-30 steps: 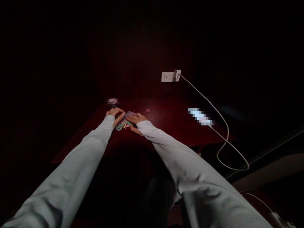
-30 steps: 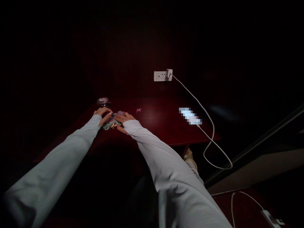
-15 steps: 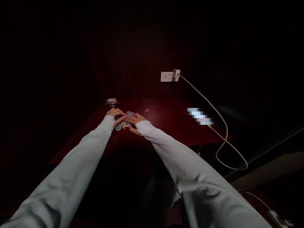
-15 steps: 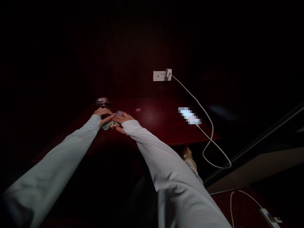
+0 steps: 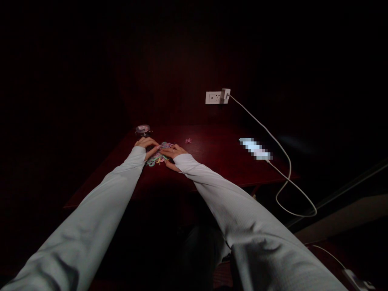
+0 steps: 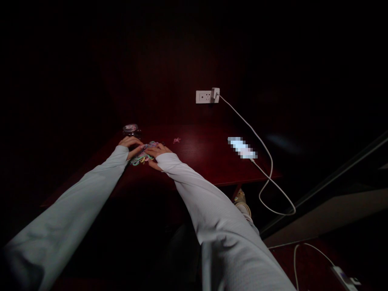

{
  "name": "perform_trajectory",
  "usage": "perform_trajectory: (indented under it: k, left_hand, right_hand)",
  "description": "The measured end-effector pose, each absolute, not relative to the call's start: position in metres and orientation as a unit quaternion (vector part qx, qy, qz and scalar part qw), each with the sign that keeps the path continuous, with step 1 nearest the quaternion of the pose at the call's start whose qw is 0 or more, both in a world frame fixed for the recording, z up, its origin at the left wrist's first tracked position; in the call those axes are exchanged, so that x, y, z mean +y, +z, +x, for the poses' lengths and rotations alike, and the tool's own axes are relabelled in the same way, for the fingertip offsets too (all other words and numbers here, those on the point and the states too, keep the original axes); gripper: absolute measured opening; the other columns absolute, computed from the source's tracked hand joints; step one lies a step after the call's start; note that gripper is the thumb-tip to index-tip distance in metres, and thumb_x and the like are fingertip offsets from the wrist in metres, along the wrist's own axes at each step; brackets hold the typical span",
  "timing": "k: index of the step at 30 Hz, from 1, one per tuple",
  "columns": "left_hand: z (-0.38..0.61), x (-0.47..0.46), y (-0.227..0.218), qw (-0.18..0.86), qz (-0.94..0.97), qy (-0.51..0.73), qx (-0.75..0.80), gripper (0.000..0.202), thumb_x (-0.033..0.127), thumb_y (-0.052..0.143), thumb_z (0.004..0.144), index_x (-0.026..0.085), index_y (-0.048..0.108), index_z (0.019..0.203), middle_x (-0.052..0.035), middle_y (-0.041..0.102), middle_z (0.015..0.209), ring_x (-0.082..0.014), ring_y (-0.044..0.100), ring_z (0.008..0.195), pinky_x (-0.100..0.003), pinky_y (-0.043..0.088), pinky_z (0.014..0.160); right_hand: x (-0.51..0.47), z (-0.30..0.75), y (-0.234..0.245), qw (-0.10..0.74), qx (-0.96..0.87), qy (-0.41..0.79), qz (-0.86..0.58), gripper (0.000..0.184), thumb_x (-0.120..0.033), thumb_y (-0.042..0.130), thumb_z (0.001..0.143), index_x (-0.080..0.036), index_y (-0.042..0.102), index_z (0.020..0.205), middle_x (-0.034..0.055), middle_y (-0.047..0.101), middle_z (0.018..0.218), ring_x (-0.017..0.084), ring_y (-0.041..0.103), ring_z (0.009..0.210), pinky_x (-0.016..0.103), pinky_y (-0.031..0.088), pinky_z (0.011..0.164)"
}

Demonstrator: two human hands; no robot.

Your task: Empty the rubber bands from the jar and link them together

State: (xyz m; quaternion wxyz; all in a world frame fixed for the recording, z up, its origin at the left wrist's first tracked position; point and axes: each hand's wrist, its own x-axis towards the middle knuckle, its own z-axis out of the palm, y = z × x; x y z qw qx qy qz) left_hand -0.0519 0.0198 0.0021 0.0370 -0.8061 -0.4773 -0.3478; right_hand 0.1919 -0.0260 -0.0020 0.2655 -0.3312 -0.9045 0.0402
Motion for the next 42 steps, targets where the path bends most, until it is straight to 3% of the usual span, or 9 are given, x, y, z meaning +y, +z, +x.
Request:
perform_trajectory:
  k: [25, 32, 42]
  left_hand:
    - [-0.05, 0.014, 0.003, 0.067, -0.788, -0.337, -0.511, 0.028, 0.051, 0.063, 0.094, 0.028, 0.079, 0.092, -0.0046, 0.078, 0.101, -0.0266, 0.064, 0.097, -0.04, 0.046, 0.088]
    - [-0.047, 0.005, 0.005, 0.066, -0.782, -0.332, -0.523, 0.03, 0.049, 0.058, 0.098, 0.028, 0.079, 0.103, -0.0049, 0.078, 0.109, -0.0281, 0.064, 0.105, -0.041, 0.044, 0.09]
    - [-0.051, 0.004, 0.003, 0.055, -0.806, -0.284, -0.516, 0.039, 0.064, 0.072, 0.09, 0.037, 0.083, 0.116, -0.0039, 0.075, 0.117, -0.0303, 0.06, 0.11, -0.042, 0.042, 0.092]
  right_hand:
    - [-0.03, 0.194, 0.005, 0.282, -0.888, 0.034, -0.36, 0.052, -0.025, 0.064, 0.095, -0.024, 0.067, 0.147, 0.0064, 0.067, 0.151, 0.03, 0.052, 0.13, 0.048, 0.05, 0.111]
    - [-0.036, 0.195, 0.01, 0.273, -0.886, 0.033, -0.374, 0.052, -0.024, 0.064, 0.096, -0.017, 0.066, 0.148, 0.008, 0.066, 0.152, 0.029, 0.051, 0.129, 0.045, 0.049, 0.111]
    - [-0.033, 0.196, 0.006, 0.291, -0.878, 0.021, -0.379, 0.047, -0.029, 0.066, 0.097, -0.021, 0.069, 0.143, 0.0075, 0.066, 0.152, 0.029, 0.051, 0.126, 0.047, 0.049, 0.108]
